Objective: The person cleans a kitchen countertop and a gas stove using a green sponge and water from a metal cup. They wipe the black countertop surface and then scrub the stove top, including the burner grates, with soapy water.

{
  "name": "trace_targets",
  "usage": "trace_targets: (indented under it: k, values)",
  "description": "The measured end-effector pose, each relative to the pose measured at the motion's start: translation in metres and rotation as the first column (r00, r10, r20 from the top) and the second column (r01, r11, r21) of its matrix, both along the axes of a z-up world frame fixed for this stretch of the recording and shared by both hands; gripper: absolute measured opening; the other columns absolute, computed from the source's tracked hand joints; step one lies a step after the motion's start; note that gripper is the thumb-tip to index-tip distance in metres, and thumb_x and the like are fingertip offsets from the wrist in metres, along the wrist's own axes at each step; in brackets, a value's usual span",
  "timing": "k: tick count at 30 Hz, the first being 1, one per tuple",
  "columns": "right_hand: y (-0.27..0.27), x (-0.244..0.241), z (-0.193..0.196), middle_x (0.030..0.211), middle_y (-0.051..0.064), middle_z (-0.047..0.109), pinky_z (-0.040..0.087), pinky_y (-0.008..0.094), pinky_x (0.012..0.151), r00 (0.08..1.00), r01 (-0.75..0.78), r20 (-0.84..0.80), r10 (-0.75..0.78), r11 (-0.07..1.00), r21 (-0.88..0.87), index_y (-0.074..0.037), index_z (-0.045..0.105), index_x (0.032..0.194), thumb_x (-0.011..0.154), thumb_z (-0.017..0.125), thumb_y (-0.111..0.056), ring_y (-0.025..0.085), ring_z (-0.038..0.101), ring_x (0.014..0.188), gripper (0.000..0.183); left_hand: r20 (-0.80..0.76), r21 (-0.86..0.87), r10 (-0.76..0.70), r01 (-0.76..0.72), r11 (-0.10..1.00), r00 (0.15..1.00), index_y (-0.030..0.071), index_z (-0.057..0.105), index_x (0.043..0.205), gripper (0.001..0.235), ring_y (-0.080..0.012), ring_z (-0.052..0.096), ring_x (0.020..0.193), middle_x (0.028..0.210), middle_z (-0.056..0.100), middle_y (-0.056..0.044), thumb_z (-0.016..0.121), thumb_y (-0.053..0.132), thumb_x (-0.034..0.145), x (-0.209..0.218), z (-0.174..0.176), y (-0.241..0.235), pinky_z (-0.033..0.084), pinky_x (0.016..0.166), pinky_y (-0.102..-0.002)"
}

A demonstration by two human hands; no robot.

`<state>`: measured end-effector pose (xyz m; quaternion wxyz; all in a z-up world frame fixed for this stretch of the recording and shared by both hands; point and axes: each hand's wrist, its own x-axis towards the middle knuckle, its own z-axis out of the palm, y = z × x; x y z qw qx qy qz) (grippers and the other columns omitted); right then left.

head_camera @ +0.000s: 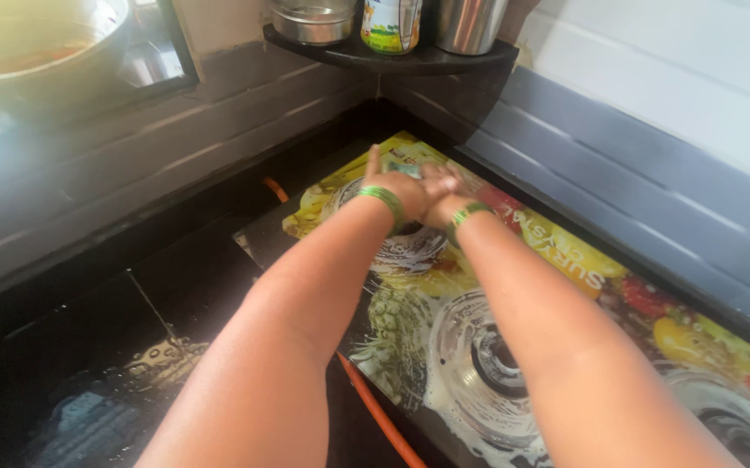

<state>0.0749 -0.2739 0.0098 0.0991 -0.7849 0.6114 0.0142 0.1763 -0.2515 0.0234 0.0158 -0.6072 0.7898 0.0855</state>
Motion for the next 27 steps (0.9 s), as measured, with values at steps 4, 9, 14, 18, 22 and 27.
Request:
trace_targets:
  k: [4, 9, 14, 18, 22, 27]
  values:
    - [-0.002, 0.044, 0.000, 0.167, 0.014, 0.022, 0.011, 0.040, 0.127, 0.998, -0.041, 0.045, 0.038, 0.997, 0.063, -0.011, 0.032, 0.157, 0.096, 0.059, -0.046, 0.031, 0.012, 0.157, 0.076, 0.017, 0.066, 0.122, -0.123, 0.990, 0.992, 0.018, 0.046, 0.152, 0.097, -0.0325, 0.043, 0.145, 0.140, 0.059, -0.022, -0.009, 0.070, 0.092, 0.048, 0.002, 0.005, -0.016, 0.121, -0.061]
    - [0.050, 0.063, 0.000, 0.165, 0.017, 0.025, 0.003, 0.044, 0.128, 0.923, -0.344, -0.187, 0.336, 0.939, -0.014, -0.011, 0.047, 0.150, 0.103, 0.044, -0.037, 0.028, 0.015, 0.157, 0.053, 0.094, 0.166, 0.136, -0.151, 0.975, 0.986, 0.009, 0.081, 0.114, 0.113, -0.0253, 0.056, 0.141, 0.124, 0.077, -0.018, -0.012, 0.070, 0.096, 0.072, -0.004, 0.058, -0.011, 0.130, -0.058]
    - [0.102, 0.043, -0.002, 0.153, 0.014, 0.041, 0.007, 0.045, 0.127, 0.908, -0.416, -0.091, 0.408, 0.904, -0.096, -0.020, 0.054, 0.145, 0.093, 0.054, -0.033, 0.025, 0.027, 0.150, 0.054, 0.059, 0.143, 0.103, -0.111, 0.983, 0.993, 0.012, 0.078, 0.114, 0.107, -0.0250, 0.051, 0.141, 0.130, 0.070, -0.016, -0.004, 0.076, 0.091, 0.061, -0.006, 0.108, -0.010, 0.127, -0.056]
    - [0.126, 0.009, -0.005, 0.144, 0.017, 0.047, 0.012, 0.047, 0.126, 0.902, -0.429, -0.103, 0.419, 0.897, -0.104, -0.016, 0.057, 0.139, 0.090, 0.062, -0.034, 0.028, 0.034, 0.145, 0.052, 0.024, 0.112, -0.001, -0.002, 0.994, 1.000, 0.014, 0.077, 0.116, 0.104, -0.0233, 0.048, 0.140, 0.139, 0.060, -0.013, 0.000, 0.077, 0.088, 0.032, -0.003, 0.139, -0.008, 0.123, -0.053]
    - [0.158, -0.018, -0.004, 0.140, 0.015, 0.051, 0.039, 0.040, 0.117, 0.918, -0.394, -0.084, 0.387, 0.913, -0.105, -0.016, 0.064, 0.130, 0.084, 0.067, -0.033, 0.030, 0.046, 0.135, 0.049, -0.016, 0.128, -0.033, 0.035, 0.991, 0.999, 0.008, 0.068, 0.129, 0.098, -0.0253, 0.056, 0.134, 0.131, 0.068, -0.016, 0.003, 0.074, 0.096, 0.005, 0.011, 0.178, -0.003, 0.126, -0.055]
    - [0.186, -0.005, -0.031, 0.145, 0.014, 0.047, 0.039, 0.042, 0.116, 0.830, -0.536, 0.071, 0.553, 0.826, -0.174, -0.011, 0.062, 0.130, 0.075, 0.071, -0.029, 0.032, 0.043, 0.135, 0.058, 0.090, 0.190, -0.134, 0.115, 0.975, 0.987, 0.007, 0.071, 0.127, 0.094, -0.0234, 0.062, 0.131, 0.124, 0.074, -0.016, 0.006, 0.068, 0.101, 0.031, 0.013, 0.224, 0.002, 0.129, -0.054]
